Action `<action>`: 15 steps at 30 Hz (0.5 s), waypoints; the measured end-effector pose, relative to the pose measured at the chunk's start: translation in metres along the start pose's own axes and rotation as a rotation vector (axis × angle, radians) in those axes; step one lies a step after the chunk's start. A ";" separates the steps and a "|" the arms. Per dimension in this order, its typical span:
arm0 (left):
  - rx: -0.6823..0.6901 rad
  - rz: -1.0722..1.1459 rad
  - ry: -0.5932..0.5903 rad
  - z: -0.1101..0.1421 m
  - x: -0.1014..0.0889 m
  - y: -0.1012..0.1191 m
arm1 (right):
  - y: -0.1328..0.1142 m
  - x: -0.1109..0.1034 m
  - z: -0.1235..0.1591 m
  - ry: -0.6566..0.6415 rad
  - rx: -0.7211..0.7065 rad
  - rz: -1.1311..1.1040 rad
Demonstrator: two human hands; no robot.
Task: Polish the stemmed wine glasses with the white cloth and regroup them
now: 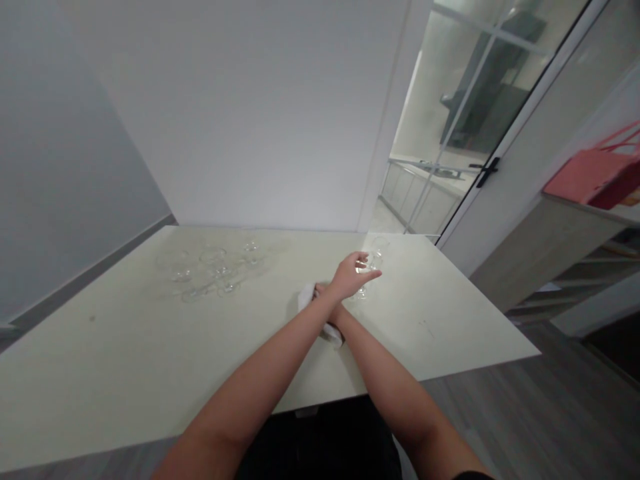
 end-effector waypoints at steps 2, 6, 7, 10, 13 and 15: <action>-0.066 -0.037 -0.027 -0.014 0.024 -0.020 | 0.003 0.001 -0.001 -0.005 -0.020 0.073; -0.096 -0.018 -0.044 -0.029 0.048 -0.041 | 0.007 0.006 -0.003 -0.012 -0.049 0.216; -0.105 -0.022 -0.037 -0.029 0.049 -0.043 | 0.007 0.007 -0.003 -0.013 -0.048 0.226; -0.191 -0.210 -0.045 -0.019 0.049 -0.054 | 0.003 0.008 -0.003 -0.013 -0.038 0.237; -0.236 -0.537 -0.195 0.002 0.058 -0.065 | -0.006 0.007 -0.002 -0.031 -0.042 0.313; -0.181 -0.699 -0.312 0.015 0.070 -0.067 | -0.013 0.008 -0.002 -0.041 -0.064 0.361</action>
Point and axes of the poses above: each hand's wrist, its own z-axis away from the middle knuckle, its own x-axis out of the palm, y = z × x, the point moved 9 cm from there along -z, towards the middle knuckle, and after that the axes turned 8 degrees about -x, right-handed, at the moved point
